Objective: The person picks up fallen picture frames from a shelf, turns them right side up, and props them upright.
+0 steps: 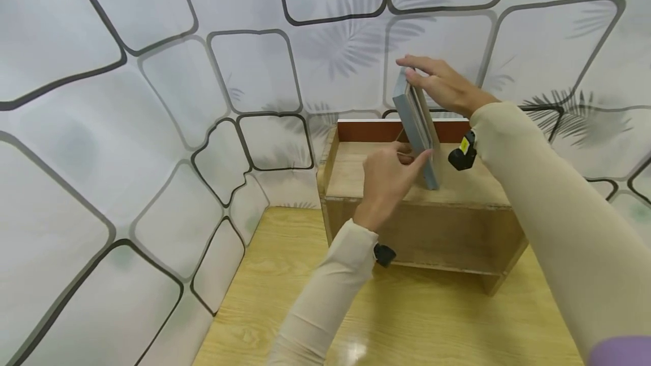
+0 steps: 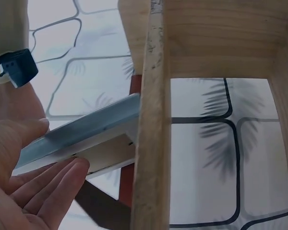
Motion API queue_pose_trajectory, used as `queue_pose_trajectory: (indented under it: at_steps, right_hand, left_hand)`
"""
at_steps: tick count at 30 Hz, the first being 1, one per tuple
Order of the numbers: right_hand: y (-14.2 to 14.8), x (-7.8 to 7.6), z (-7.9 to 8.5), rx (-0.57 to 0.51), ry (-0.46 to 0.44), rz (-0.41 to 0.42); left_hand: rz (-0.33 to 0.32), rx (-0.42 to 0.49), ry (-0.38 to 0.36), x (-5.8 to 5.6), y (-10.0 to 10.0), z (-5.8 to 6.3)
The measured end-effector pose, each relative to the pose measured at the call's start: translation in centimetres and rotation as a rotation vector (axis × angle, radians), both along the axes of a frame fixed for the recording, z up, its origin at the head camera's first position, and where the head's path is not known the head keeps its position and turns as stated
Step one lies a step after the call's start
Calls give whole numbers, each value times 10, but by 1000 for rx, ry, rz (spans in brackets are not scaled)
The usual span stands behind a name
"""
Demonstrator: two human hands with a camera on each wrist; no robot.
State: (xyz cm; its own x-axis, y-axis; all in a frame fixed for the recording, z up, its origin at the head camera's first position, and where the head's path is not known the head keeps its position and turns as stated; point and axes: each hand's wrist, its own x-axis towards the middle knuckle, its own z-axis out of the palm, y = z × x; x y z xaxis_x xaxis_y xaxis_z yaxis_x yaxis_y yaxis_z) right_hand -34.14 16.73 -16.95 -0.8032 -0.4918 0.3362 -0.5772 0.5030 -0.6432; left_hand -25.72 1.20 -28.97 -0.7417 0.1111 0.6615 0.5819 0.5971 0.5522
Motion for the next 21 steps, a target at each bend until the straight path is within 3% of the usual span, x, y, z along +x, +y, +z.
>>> queue_pose_trajectory:
  at_steps: [8,21]
  right_hand:
    - [2,-3,-2,18,-25,8]
    - [14,-2,-10,4,91,-19]
  left_hand:
    - [32,4,4,-5,9,-4]
    - [79,-61,-32,-3,3,0]
